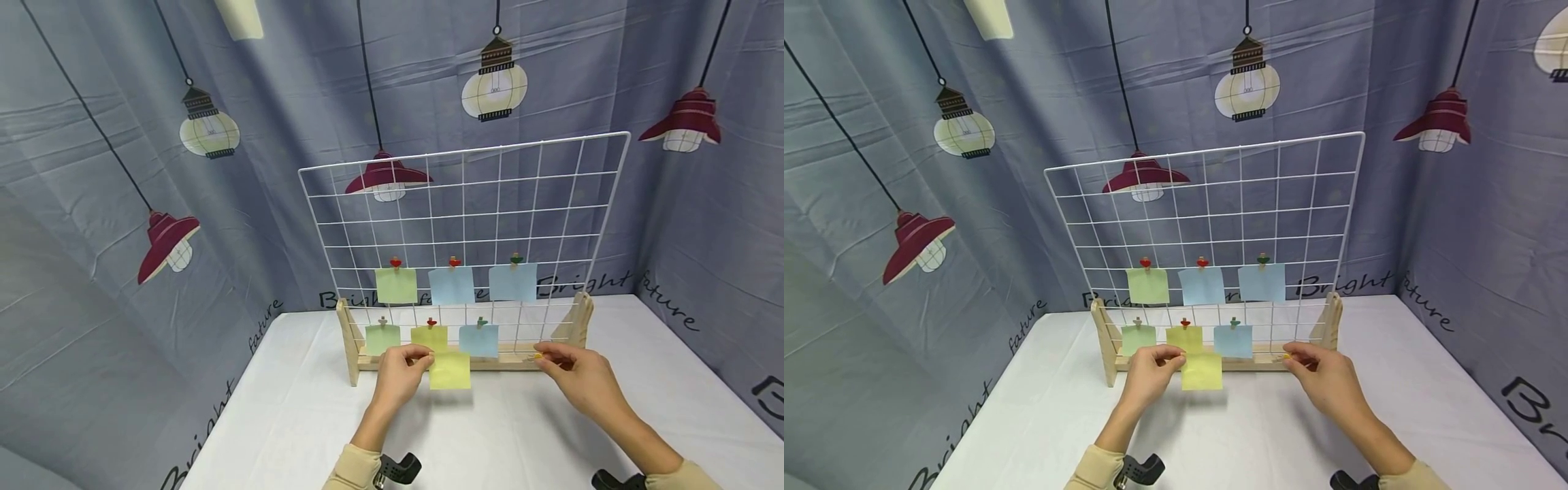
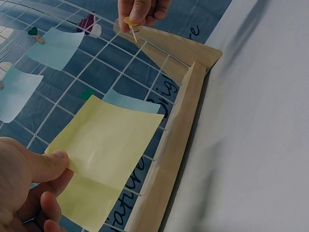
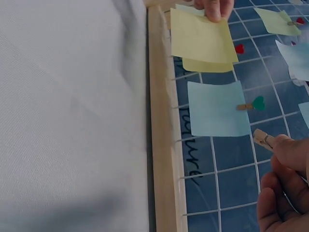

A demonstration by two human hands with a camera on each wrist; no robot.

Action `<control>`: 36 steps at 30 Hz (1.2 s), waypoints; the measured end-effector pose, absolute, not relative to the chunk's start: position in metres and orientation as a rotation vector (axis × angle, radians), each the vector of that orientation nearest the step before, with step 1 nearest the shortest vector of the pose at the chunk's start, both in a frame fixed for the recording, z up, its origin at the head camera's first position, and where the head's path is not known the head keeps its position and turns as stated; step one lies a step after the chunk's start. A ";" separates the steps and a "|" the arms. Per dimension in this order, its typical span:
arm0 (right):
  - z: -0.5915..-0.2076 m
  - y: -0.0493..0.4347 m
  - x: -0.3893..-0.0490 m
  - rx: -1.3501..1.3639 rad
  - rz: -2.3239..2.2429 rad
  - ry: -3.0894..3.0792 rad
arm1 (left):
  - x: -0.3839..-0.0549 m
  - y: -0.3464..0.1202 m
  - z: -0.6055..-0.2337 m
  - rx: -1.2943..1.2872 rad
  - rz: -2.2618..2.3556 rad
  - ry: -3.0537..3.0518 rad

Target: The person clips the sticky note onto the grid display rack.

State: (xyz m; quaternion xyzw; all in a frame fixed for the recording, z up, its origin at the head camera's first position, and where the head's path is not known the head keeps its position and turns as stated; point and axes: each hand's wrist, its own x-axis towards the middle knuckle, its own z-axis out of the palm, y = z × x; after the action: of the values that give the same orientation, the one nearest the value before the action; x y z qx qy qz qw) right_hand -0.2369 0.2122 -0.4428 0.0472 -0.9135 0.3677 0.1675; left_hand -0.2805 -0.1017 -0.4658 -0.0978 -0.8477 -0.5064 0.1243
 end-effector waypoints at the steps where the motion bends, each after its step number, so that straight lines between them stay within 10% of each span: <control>1: -0.443 0.212 -0.237 0.133 1.047 -2.599 | -0.281 -0.101 -0.466 -0.286 -1.473 -2.470; 36: -0.433 0.213 -0.249 0.203 1.017 -2.512 | -0.300 -0.003 -0.466 -0.355 -1.517 -2.455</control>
State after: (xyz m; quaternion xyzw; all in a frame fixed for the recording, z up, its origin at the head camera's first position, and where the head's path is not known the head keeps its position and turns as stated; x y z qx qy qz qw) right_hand -0.2487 0.2134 -0.4327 0.0730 -0.9037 0.3659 0.2103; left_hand -0.2999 -0.0027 -0.4665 -0.1212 -0.8386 -0.5181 0.1166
